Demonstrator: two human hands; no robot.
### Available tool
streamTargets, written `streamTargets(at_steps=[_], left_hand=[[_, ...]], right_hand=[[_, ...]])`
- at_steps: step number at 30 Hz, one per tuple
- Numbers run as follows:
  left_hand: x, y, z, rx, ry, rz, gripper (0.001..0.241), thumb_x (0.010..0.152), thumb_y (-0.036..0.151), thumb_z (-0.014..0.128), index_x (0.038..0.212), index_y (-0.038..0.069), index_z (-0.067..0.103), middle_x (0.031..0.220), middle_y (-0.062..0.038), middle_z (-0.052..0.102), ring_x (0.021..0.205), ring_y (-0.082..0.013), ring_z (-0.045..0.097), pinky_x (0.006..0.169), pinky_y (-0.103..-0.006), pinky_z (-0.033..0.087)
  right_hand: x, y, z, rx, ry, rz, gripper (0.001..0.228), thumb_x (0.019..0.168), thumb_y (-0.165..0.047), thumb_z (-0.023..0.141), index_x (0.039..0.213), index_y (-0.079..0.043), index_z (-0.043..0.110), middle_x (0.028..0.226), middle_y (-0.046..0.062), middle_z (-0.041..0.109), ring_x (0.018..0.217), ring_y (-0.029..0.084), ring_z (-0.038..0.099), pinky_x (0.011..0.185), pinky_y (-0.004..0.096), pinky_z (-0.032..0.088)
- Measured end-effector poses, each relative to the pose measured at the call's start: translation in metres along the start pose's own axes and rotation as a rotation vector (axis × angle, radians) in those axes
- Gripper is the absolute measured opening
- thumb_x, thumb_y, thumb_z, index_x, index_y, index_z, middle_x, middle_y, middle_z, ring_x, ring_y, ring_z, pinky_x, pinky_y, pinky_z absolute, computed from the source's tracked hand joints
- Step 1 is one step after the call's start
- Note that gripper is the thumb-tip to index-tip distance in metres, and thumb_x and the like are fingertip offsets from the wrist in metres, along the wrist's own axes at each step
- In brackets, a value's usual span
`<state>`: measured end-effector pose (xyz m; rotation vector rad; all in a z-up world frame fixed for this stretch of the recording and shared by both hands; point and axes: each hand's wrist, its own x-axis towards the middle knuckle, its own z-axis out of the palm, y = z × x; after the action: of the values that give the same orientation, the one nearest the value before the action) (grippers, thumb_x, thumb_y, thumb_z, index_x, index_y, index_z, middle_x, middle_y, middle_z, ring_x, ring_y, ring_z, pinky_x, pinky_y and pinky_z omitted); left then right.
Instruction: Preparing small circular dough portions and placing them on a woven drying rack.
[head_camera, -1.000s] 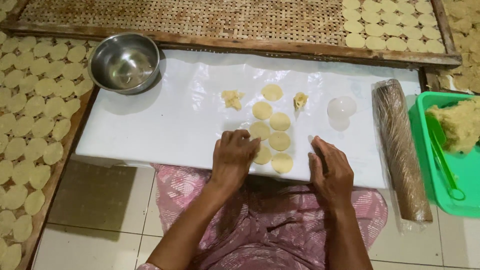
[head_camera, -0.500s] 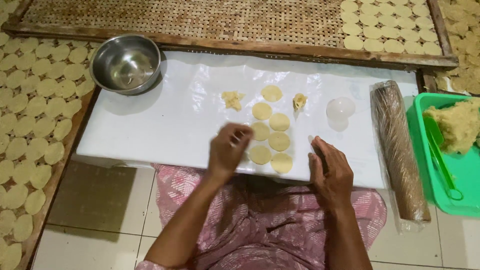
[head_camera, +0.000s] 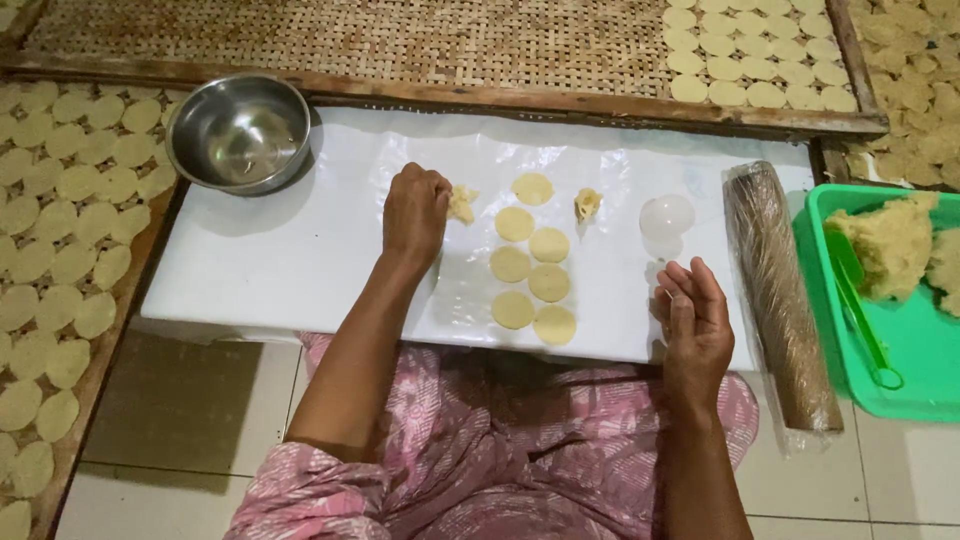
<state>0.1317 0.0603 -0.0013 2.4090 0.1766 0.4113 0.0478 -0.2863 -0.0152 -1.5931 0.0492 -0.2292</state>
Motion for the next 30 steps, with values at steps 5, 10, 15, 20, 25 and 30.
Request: streamTargets(at_steps=[5,10,15,20,25,30], left_hand=[[-0.007,-0.011,0.007,0.071,0.109,0.14,0.009,0.09,0.001,0.066,0.093,0.002,0.074,0.099,-0.017,0.066,0.095,-0.0365,0.062,0.08,-0.0444,0.052],[-0.013,-0.003,-0.009,-0.125,0.107,0.005,0.019,0.095,0.0,0.061,0.111,0.001,0.069,0.106,-0.016,0.07,0.1,-0.033,0.065,0.086,-0.0437,0.052],[-0.011,-0.01,-0.009,-0.116,-0.012,-0.136,0.015,0.097,0.005,0.062,0.108,0.007,0.071,0.108,-0.012,0.072,0.102,-0.0278,0.069,0.091,-0.0398,0.054],[-0.059,0.001,-0.014,-0.118,0.161,0.006,0.025,0.095,-0.001,0.063,0.119,0.008,0.068,0.123,-0.014,0.066,0.118,-0.0334,0.059,0.101,-0.044,0.048],[-0.094,0.004,-0.013,-0.085,0.286,0.131,0.037,0.088,-0.006,0.063,0.121,0.009,0.069,0.142,-0.014,0.056,0.141,-0.038,0.045,0.116,-0.0495,0.041],[-0.098,0.003,-0.012,-0.207,0.27,0.048,0.037,0.093,-0.009,0.059,0.122,0.012,0.069,0.154,-0.014,0.045,0.154,-0.0391,0.03,0.117,-0.0462,0.044]], right_hand=[[0.0,-0.005,0.002,-0.024,-0.011,0.03,0.046,0.108,-0.006,0.045,0.153,-0.001,0.042,0.143,0.017,0.059,0.131,0.023,0.06,0.11,0.037,0.053],[-0.003,-0.009,0.003,-0.021,-0.023,0.024,0.046,0.107,-0.004,0.046,0.153,0.0,0.042,0.142,0.017,0.06,0.129,0.022,0.061,0.11,0.035,0.052],[0.001,0.005,-0.001,-0.026,-0.02,-0.008,0.046,0.107,-0.004,0.05,0.153,0.0,0.045,0.137,0.015,0.064,0.125,0.021,0.063,0.108,0.034,0.052],[0.003,-0.001,-0.002,-0.079,-0.003,0.124,0.032,0.102,-0.008,0.06,0.134,-0.001,0.057,0.125,0.012,0.068,0.115,0.018,0.066,0.1,0.032,0.055],[0.003,0.01,-0.007,-0.114,-0.023,0.234,0.007,0.101,-0.007,0.069,0.099,-0.001,0.065,0.119,0.008,0.069,0.106,0.017,0.066,0.088,0.032,0.058],[-0.017,0.003,0.012,-0.593,-0.27,-0.096,0.012,0.096,-0.014,0.067,0.106,-0.012,0.074,0.12,0.007,0.071,0.112,0.021,0.07,0.097,0.035,0.061]])
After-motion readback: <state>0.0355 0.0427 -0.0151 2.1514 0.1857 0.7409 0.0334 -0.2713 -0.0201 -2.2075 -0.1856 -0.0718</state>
